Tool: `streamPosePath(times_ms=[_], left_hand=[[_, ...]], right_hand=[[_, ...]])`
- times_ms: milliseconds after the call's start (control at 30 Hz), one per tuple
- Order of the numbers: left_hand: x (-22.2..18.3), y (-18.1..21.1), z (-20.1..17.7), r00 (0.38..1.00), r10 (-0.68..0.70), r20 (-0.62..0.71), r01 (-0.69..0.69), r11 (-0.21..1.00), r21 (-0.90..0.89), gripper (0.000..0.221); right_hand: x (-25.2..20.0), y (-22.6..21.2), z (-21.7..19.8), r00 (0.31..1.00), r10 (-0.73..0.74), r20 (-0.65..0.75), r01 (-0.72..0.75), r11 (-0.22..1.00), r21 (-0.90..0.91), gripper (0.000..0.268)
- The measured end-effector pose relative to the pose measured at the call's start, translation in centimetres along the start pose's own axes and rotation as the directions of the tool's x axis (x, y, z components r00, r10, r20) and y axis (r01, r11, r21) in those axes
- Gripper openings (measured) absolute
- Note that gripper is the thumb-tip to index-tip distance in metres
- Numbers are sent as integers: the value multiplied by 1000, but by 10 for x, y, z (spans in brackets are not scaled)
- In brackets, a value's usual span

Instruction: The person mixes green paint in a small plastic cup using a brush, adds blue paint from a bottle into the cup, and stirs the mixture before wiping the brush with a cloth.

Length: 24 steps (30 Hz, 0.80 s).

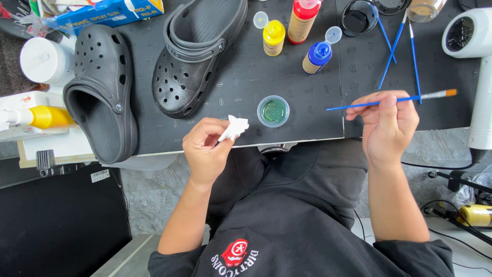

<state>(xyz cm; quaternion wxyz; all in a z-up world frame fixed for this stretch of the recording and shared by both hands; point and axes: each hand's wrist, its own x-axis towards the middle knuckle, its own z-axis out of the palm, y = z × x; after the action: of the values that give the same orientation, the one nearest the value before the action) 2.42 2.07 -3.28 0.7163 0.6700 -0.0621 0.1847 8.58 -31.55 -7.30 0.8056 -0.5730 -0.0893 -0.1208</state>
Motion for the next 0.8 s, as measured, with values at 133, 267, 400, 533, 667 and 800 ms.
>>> streamPosePath(times_ms=[133,267,400,533,667,800], left_hand=[[5,1,4,996,-92,-12,93,991,95,14],[10,-2,3,997,-72,3,70,985,156,14],[14,-13,3,982,-189,-15,190,980,58,14],[12,-21,4,987,-155,-45,155,988,-6,10],[16,-19,2,999,-14,-47,17,999,43,9],[15,-13,1,998,50,-24,-47,992,116,12]], right_hand=[[15,7,-5,1000,10,8,-9,999,-30,29],[20,8,0,1000,13,13,-12,999,-31,30],[17,12,-7,1000,14,6,-13,1000,-12,30],[17,12,-9,999,30,33,-30,1000,-5,32],[20,3,-1,996,86,14,-83,983,-162,32],[29,-7,17,993,109,-49,-118,961,-251,24]])
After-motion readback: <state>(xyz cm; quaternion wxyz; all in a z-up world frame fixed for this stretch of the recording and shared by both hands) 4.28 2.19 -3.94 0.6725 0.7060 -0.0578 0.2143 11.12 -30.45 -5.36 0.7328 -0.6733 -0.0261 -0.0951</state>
